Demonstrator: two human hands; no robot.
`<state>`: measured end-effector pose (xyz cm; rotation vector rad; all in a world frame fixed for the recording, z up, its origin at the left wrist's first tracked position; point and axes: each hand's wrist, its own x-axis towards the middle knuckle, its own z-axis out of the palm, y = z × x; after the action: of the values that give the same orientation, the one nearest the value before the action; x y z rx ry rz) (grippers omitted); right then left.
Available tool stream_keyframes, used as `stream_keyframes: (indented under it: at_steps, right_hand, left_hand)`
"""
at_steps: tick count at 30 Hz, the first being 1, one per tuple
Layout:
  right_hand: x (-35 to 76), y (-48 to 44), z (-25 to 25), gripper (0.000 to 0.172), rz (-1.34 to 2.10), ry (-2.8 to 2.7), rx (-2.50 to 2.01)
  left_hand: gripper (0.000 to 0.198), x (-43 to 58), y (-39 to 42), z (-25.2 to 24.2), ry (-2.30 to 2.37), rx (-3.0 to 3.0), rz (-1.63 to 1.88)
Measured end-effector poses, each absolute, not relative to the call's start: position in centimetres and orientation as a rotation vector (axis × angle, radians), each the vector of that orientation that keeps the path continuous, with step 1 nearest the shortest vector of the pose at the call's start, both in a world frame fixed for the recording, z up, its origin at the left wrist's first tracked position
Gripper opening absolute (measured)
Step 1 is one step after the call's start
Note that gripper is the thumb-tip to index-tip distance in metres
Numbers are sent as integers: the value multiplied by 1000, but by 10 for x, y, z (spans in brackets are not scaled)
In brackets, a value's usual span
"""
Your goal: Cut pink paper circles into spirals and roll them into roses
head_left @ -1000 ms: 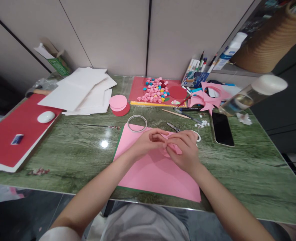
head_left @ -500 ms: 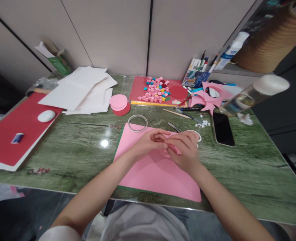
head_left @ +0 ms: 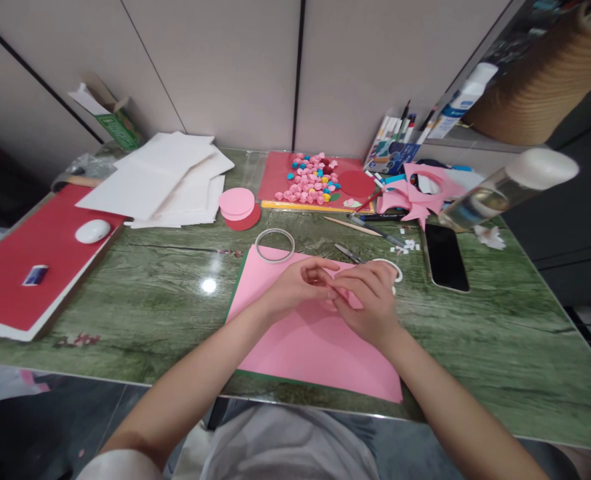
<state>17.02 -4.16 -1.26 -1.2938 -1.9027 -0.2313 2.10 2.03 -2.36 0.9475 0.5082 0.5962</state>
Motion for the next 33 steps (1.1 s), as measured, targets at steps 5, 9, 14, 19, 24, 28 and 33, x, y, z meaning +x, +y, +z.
stream_keyframes:
  at_steps: [5,9,14,19,24,28,33]
  right_hand:
    - [169,-41,-12,10,-269,-1910,-1277]
    - [171,-41,-12,9,-282,-1908,-1275]
    - [172,-41,-13,11,-259,-1902,-1279]
    - [174,-41,-13,13,-218,-1888,-1280]
    - [175,-41,-13,11,-156,-1863,-1281]
    - [175,-42,-13,12,-104,-1876,-1287]
    - [172,-43,-14,13,-86,-1897,-1314]
  left_hand:
    - [41,20,20,-20,525,969,570]
    - [42,19,20,-17,524,1000,564]
    - [42,19,21,-17,527,1036,577]
    - [44,18,22,-18,509,1017,578]
    - [37,16,23,-18,496,971,582]
    - [40,16,22,-17,506,973,575]
    - [45,19,20,-18,528,927,604]
